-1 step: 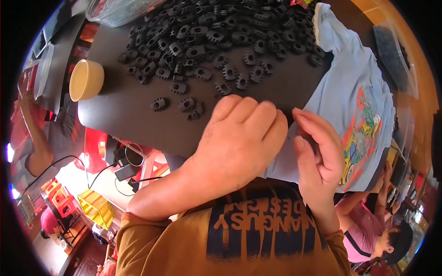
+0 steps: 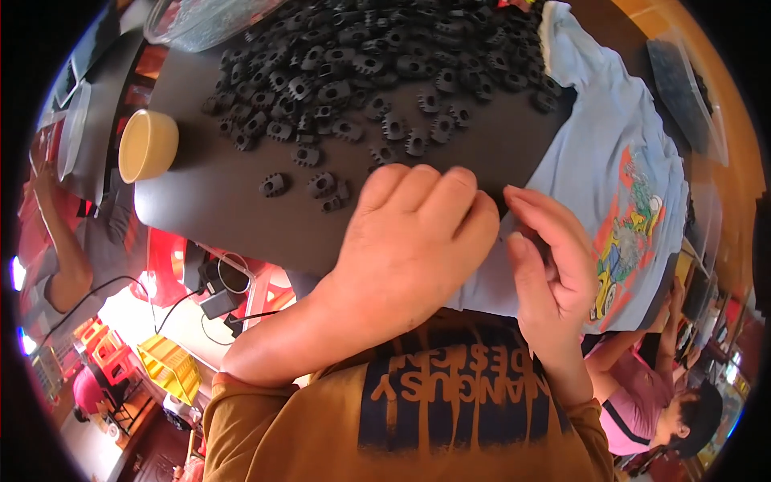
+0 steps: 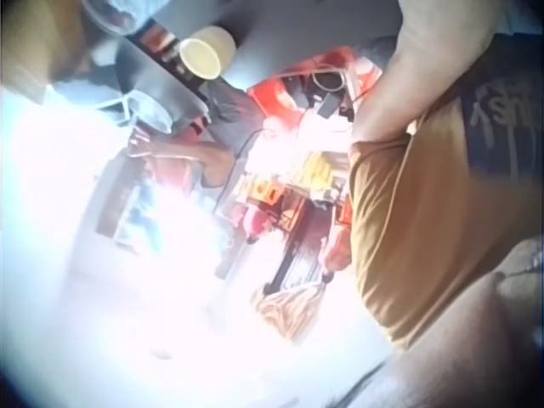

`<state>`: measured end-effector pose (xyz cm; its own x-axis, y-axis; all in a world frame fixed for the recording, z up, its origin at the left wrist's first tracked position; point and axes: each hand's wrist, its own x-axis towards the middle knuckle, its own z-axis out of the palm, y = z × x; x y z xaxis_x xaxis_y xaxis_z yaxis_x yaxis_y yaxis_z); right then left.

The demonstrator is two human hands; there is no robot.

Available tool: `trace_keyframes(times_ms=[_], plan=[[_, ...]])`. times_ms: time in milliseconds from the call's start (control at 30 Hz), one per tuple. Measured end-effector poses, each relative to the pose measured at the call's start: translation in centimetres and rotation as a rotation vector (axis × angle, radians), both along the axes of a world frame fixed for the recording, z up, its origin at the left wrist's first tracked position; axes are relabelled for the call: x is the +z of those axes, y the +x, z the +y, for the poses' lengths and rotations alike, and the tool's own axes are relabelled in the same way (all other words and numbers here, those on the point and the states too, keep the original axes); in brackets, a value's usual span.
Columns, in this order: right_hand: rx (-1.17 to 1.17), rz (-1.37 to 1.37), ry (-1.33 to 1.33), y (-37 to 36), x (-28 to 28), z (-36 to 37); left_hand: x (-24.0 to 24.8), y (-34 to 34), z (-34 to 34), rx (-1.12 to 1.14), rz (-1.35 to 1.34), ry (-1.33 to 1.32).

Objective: Assembling small black plastic components by manually inserting internal parts.

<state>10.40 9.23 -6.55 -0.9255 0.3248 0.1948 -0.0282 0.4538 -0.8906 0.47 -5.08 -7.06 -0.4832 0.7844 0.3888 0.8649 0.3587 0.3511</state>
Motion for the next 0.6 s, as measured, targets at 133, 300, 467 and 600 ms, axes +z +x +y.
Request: trace_keyframes(times_ms=[133,300,467,600], plan=[[-0.019,0.019,-0.031,-0.2,-0.3,0.1,-0.4,-0.2,-0.1,-0.006,0.019,0.024],[0.035,0.052,-0.135,0.3,-0.4,0.5,0.4,0.0,-0.2,-0.022,-0.374,0.187],[0.080,0.191,-0.247,0.9,-0.6,0.6,1.5,1.0,0.0,-0.081,-0.900,0.504],[0.104,0.123,-0.754,2.5,-0.4,0.7,1.8,1.7,1.2,-0.183,-0.576,0.459]])
